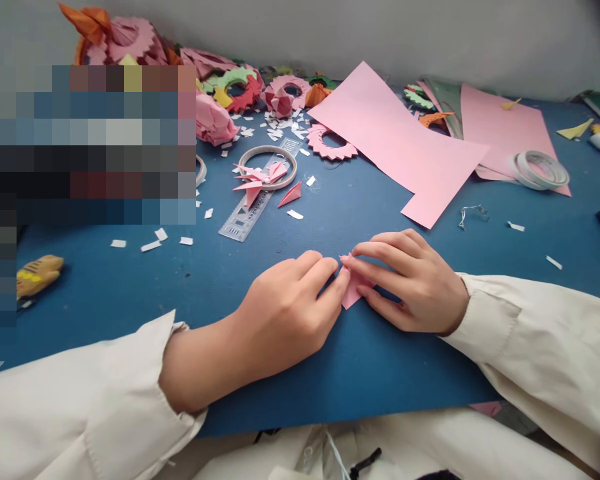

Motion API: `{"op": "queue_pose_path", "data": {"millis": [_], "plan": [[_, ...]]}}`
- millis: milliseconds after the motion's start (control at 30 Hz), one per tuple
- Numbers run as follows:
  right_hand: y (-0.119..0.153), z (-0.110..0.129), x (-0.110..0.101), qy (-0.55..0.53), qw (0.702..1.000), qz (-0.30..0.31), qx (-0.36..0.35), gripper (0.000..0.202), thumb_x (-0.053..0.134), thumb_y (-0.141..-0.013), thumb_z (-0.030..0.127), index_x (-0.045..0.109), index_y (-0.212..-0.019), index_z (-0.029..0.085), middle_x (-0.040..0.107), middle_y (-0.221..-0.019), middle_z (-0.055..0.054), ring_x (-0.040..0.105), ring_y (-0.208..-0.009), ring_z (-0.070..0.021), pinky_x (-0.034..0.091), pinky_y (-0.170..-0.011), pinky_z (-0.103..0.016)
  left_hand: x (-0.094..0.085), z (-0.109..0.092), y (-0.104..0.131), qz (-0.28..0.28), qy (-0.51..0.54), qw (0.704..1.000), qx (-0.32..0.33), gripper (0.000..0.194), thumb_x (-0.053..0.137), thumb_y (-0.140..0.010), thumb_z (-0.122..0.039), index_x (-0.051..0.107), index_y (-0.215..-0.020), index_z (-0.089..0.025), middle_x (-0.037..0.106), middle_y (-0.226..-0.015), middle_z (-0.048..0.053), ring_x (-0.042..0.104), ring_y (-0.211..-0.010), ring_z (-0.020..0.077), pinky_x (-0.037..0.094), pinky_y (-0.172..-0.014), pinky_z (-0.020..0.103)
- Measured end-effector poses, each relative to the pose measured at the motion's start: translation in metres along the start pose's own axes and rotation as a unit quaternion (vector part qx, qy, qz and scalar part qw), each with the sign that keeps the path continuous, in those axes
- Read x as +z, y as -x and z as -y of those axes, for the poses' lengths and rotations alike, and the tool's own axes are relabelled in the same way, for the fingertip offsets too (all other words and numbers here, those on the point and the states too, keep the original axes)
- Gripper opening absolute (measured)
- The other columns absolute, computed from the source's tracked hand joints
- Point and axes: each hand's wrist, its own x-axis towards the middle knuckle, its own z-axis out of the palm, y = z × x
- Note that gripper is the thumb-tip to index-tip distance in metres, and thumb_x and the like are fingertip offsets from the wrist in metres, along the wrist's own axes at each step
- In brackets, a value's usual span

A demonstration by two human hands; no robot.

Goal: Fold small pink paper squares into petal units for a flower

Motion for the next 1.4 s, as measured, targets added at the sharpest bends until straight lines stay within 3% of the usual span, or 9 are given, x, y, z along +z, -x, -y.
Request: {"op": "queue_pose_path", "data": {"millis": [233,967,1400], "plan": [[0.0006,-0.001,0.0001,-0.006,1.0,-0.003,-0.006,0.026,0.052,-0.085,0.021,0.056,-0.11,0.015,0.064,-0.103,-0.009,0.056,-0.093,-0.0222,0.046,-0.071,-0.037,0.0009,0.0002,0.0015,-0.017,0.039,0.999,-0.013,0.018,0.054,-0.084,-0.013,0.066,-0.096,-0.008,0.072,-0.096,0.009,0.066,-0.093,0.0242,0.055,-0.068,0.035],[0.0015,-0.0015,0.0011,-0.02,1.0,0.002,0.008,0.024,0.051,-0.085,0.023,0.059,-0.106,0.013,0.063,-0.104,-0.011,0.056,-0.095,-0.0234,0.046,-0.072,-0.039,-0.0021,0.0005,0.0029,0.012,0.009,0.999,0.046,0.026,0.05,-0.087,-0.013,0.065,-0.106,-0.004,0.066,-0.112,0.014,0.064,-0.104,0.0264,0.057,-0.072,0.035],[0.0013,-0.0018,0.0012,-0.021,1.0,-0.004,-0.001,0.024,0.054,-0.084,0.023,0.059,-0.104,0.011,0.064,-0.102,-0.012,0.056,-0.092,-0.0239,0.047,-0.07,-0.039,-0.0025,0.0018,0.0052,0.013,0.027,0.999,0.037,0.026,0.049,-0.086,-0.012,0.066,-0.105,-0.005,0.067,-0.111,0.012,0.064,-0.103,0.0258,0.056,-0.07,0.036]]}}
